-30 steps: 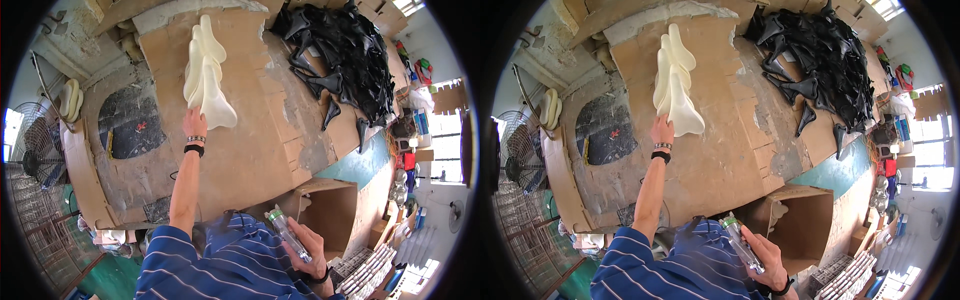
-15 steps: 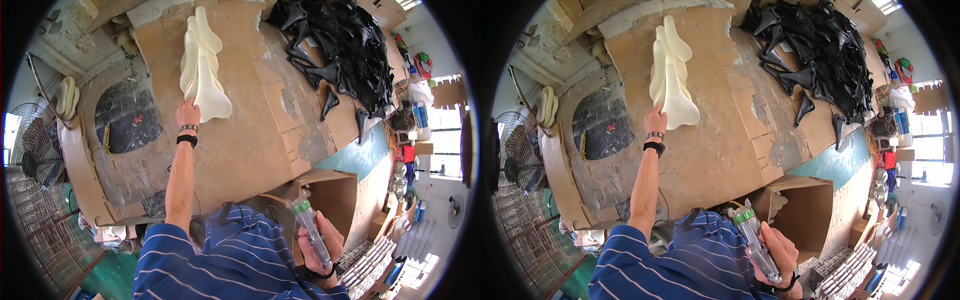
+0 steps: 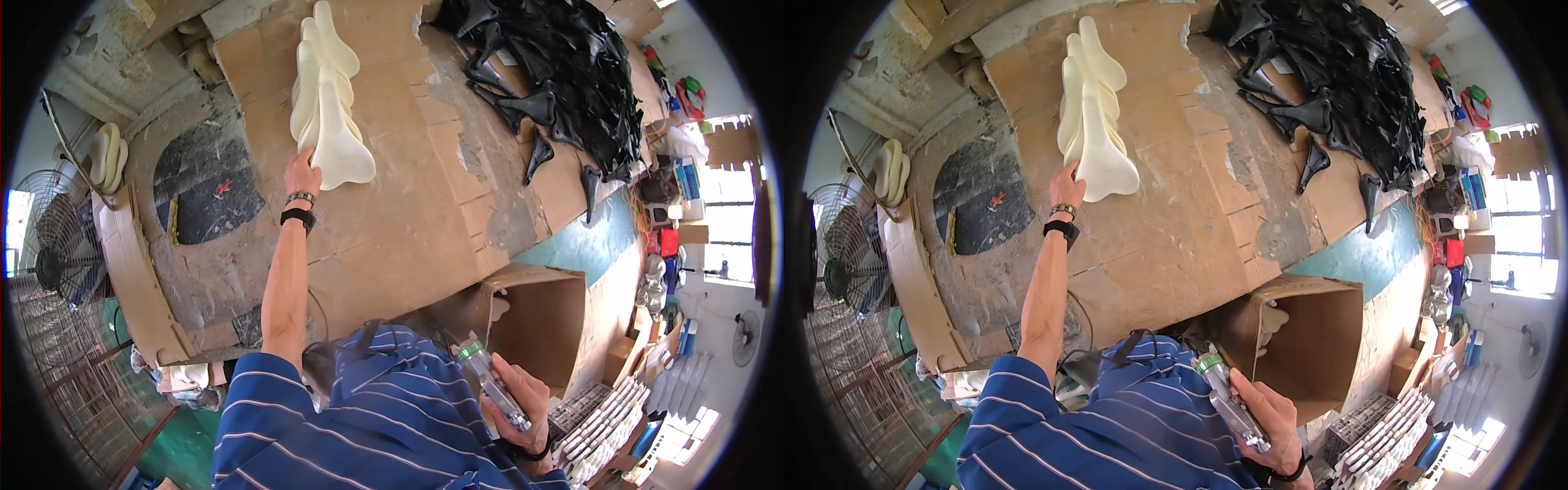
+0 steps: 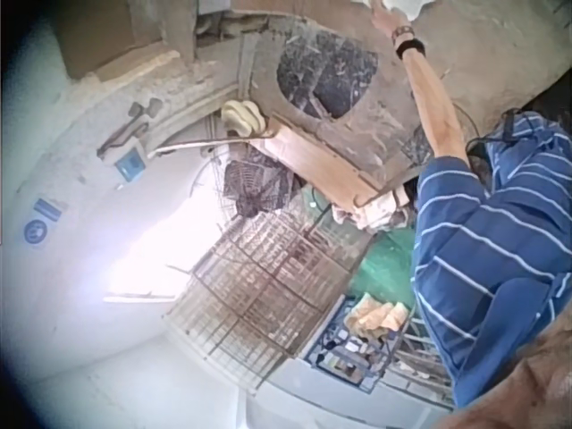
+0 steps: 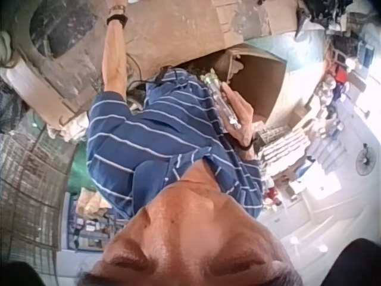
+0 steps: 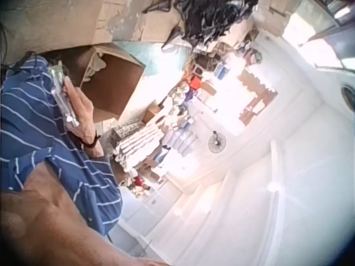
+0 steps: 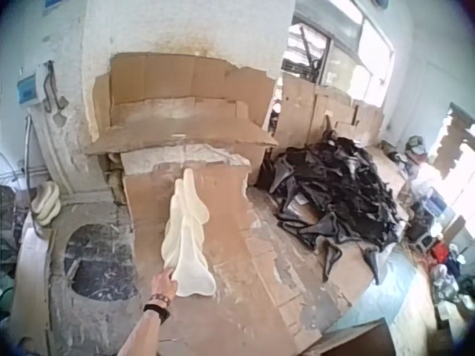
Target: The person retrieves white plastic parts from a large woven sack and places them on a cardboard surface. They then pick up the parts one by one, inspect them, and place them into a cardboard box. The person repeats this process, retrieving more parts from the sack and sorting them into the box.
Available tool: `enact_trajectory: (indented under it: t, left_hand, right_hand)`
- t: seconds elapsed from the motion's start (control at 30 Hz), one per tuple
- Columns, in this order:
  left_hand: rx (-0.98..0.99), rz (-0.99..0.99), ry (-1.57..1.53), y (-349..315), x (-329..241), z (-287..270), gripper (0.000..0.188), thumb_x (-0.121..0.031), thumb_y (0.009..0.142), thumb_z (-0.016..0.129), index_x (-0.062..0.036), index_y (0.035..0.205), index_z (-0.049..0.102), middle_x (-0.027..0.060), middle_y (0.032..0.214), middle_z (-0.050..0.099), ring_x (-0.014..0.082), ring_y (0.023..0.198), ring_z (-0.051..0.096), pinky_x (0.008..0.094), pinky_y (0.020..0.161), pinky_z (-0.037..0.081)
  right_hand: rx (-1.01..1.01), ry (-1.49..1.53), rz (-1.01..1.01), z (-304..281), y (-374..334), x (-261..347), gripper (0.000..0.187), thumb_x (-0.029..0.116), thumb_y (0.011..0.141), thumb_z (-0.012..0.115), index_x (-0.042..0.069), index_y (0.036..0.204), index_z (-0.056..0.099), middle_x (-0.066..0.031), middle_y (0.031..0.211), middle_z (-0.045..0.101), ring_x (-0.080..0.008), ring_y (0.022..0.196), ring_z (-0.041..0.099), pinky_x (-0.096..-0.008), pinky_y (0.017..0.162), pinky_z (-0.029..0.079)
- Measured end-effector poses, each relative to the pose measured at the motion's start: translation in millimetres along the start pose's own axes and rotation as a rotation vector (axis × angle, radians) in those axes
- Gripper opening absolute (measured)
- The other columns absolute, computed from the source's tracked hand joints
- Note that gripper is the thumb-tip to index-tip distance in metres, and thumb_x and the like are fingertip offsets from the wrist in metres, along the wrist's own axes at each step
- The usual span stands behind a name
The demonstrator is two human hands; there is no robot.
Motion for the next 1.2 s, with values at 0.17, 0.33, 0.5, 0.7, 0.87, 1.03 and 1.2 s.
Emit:
enact_trajectory:
  t: [0.17,0.33,0.5,0.7,0.87,1.03,1.2]
  left_hand:
    - [0.046,-0.022,0.034,-0.5,-4.3,4.4,0.046,-0.008,0.081,0.071,-0.0128,0.126,0.074,0.0166,0.109,0.072,0.0397,0.108,0.069,0.05,0.095,0.056]
    - [0.03,-0.02,-0.013,-0.8,2.2,1.0,0.044,-0.013,0.078,0.074,-0.0114,0.122,0.076,0.0147,0.106,0.072,0.0361,0.102,0.07,0.0472,0.091,0.057]
    - [0.021,-0.021,-0.064,-6.3,6.1,-3.6,0.04,-0.013,0.078,0.074,-0.0107,0.118,0.078,0.0139,0.1,0.073,0.035,0.097,0.071,0.0461,0.089,0.057]
    - [-0.009,-0.038,-0.081,-4.8,2.5,-11.7,0.038,-0.011,0.081,0.072,-0.011,0.118,0.078,0.0144,0.102,0.075,0.0372,0.096,0.071,0.0484,0.088,0.057]
    - [-0.014,-0.055,0.048,-23.2,8.0,-65.8,0.035,-0.012,0.08,0.072,-0.01,0.115,0.078,0.0152,0.1,0.075,0.0366,0.093,0.072,0.0482,0.087,0.057]
    - [-0.103,-0.127,0.176,-61.6,72.4,-163.7,0.032,-0.011,0.079,0.071,-0.0087,0.11,0.078,0.0127,0.101,0.074,0.0341,0.095,0.071,0.0457,0.087,0.057]
    - [-0.071,-0.098,0.137,-77.6,63.5,-173.0,0.034,-0.009,0.079,0.074,-0.0064,0.113,0.077,0.0125,0.099,0.072,0.0323,0.093,0.071,0.0441,0.086,0.057]
  right_hand:
    - [-0.119,0.005,-0.084,-4.4,8.3,12.4,0.057,0.003,0.084,0.079,-0.009,0.137,0.064,-0.0181,0.089,0.07,-0.0283,0.076,0.071,-0.0348,0.071,0.056]
    - [-0.26,-0.017,-0.167,-12.8,9.3,28.4,0.053,0.01,0.094,0.077,-0.01,0.14,0.06,-0.016,0.093,0.074,-0.0264,0.082,0.074,-0.0362,0.076,0.059]
    - [-0.177,0.0,-0.115,-7.6,10.3,22.6,0.053,0.008,0.094,0.077,-0.01,0.141,0.061,-0.0162,0.094,0.074,-0.0263,0.081,0.073,-0.036,0.077,0.058]
    - [0.029,-0.019,0.013,4.3,5.8,7.4,0.057,0.001,0.087,0.078,-0.008,0.141,0.062,-0.017,0.093,0.073,-0.0263,0.08,0.072,-0.0341,0.076,0.057]
    - [-0.022,0.015,-0.036,1.9,15.9,9.2,0.068,-0.005,0.079,0.079,-0.004,0.144,0.062,-0.0182,0.096,0.072,-0.0305,0.079,0.072,-0.0345,0.073,0.057]
    - [0.063,-0.005,-0.055,10.2,29.0,4.5,0.068,-0.005,0.077,0.078,-0.005,0.143,0.062,-0.0184,0.096,0.072,-0.0312,0.08,0.072,-0.0341,0.074,0.057]
    - [-0.154,-0.035,-0.123,-7.7,40.4,23.7,0.053,0.001,0.088,0.078,-0.012,0.137,0.063,-0.0178,0.095,0.073,-0.0245,0.079,0.072,-0.0325,0.075,0.057]
Point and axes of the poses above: each hand's wrist, its own y-axis towards the middle knuckle, its own z-axis out of the palm, x = y × z, the point moved 10 cm from there along y, towards the middle knuckle
